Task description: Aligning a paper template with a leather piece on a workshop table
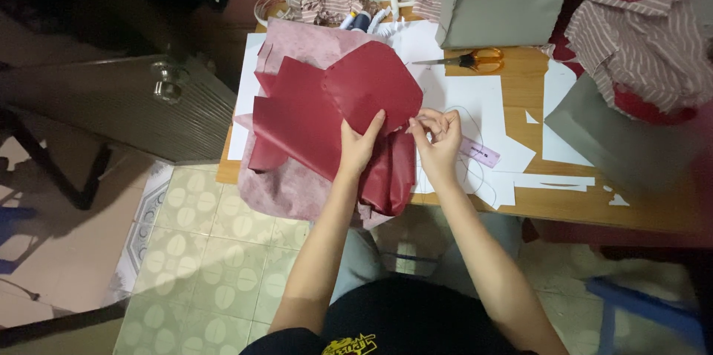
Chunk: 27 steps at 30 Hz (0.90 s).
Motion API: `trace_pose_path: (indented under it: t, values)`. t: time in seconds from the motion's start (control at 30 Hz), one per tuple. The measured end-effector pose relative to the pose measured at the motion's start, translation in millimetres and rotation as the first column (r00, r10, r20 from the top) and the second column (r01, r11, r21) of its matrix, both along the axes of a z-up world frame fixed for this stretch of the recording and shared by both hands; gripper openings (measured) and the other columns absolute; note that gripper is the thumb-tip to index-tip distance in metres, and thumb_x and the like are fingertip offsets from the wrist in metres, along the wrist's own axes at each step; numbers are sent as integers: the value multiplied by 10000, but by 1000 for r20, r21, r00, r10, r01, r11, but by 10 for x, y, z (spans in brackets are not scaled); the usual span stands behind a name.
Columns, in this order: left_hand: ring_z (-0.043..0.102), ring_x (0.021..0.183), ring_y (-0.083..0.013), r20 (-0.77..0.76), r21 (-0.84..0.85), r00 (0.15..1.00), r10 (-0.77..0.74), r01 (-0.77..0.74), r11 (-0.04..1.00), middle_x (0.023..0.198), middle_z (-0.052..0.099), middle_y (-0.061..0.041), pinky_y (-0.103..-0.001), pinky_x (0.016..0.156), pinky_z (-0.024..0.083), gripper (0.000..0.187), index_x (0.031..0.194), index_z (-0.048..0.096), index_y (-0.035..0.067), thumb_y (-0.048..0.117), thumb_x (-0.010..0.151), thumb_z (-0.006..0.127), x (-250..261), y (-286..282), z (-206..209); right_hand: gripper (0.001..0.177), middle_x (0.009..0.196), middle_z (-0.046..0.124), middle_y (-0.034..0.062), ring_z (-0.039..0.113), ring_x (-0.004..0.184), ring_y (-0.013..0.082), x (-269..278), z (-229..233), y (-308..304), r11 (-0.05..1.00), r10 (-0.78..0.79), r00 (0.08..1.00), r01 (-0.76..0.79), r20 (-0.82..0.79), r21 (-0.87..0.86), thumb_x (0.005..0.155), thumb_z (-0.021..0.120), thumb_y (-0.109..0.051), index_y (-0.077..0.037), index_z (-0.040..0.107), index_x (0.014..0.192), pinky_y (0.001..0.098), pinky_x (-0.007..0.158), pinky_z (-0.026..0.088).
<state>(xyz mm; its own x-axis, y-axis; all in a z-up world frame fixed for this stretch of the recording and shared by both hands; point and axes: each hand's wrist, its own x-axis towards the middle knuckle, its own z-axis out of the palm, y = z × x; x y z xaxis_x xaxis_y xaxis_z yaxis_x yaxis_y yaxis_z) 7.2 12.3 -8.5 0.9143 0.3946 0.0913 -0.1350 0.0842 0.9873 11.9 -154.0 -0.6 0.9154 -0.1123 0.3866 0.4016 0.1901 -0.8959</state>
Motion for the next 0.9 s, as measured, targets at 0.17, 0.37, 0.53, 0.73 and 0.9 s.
trace_pose_path:
  t: [0.17, 0.37, 0.53, 0.73, 0.9]
  values:
    - [694, 1191, -219, -36, -13, 999, 15, -15, 1000, 1249, 756, -111, -491, 1095, 552, 585, 1412, 681, 87, 275, 921, 938, -88, -76, 371, 503, 1135, 746, 202, 768, 838, 189, 89, 6, -63, 995, 74, 997, -73, -20, 63, 1022, 760, 20, -149, 289, 972, 290, 735, 599]
    - [654, 1237, -300, -65, -123, 988, 141, -148, 981, 1314, 710, -211, -540, 1130, 508, 675, 1451, 612, -13, 312, 941, 913, -86, -58, 591, 245, 925, 758, 187, 762, 743, 222, 274, 272, -295, 973, 227, 974, -227, -18, -45, 1164, 501, -186, -163, 320, 1001, 288, 677, 555]
    - [597, 1402, -346, -166, -320, 959, 230, -273, 907, 1475, 626, -189, -682, 1198, 372, 765, 1585, 504, 66, 369, 978, 858, -62, 21, 1028, 390, 535, 522, 56, 449, 464, 142, 783, 174, -506, 886, 272, 959, -218, 77, -409, 1185, 291, -344, -149, 396, 864, 260, 518, 350]
    - [571, 1252, -502, -25, -756, 974, 226, -166, 634, 1555, 348, -378, -745, 982, 566, 832, 1566, 314, -44, 126, 955, 852, 542, 45, 1034, 377, 603, 600, 22, 606, 541, 271, 1310, -274, -632, 732, 293, 929, -64, 228, -678, 1193, 308, -329, -155, 472, 902, 371, 589, 500]
    - [785, 947, -354, -1, -625, 1000, 6, -5, 780, 1108, 735, -149, -647, 808, 690, 447, 1264, 675, 81, 189, 906, 918, 1235, -57, 1026, 373, 624, 563, 16, 551, 578, 231, 1518, -440, -649, 862, 141, 959, 3, 246, -507, 1232, 267, -235, -111, 494, 963, 344, 632, 464]
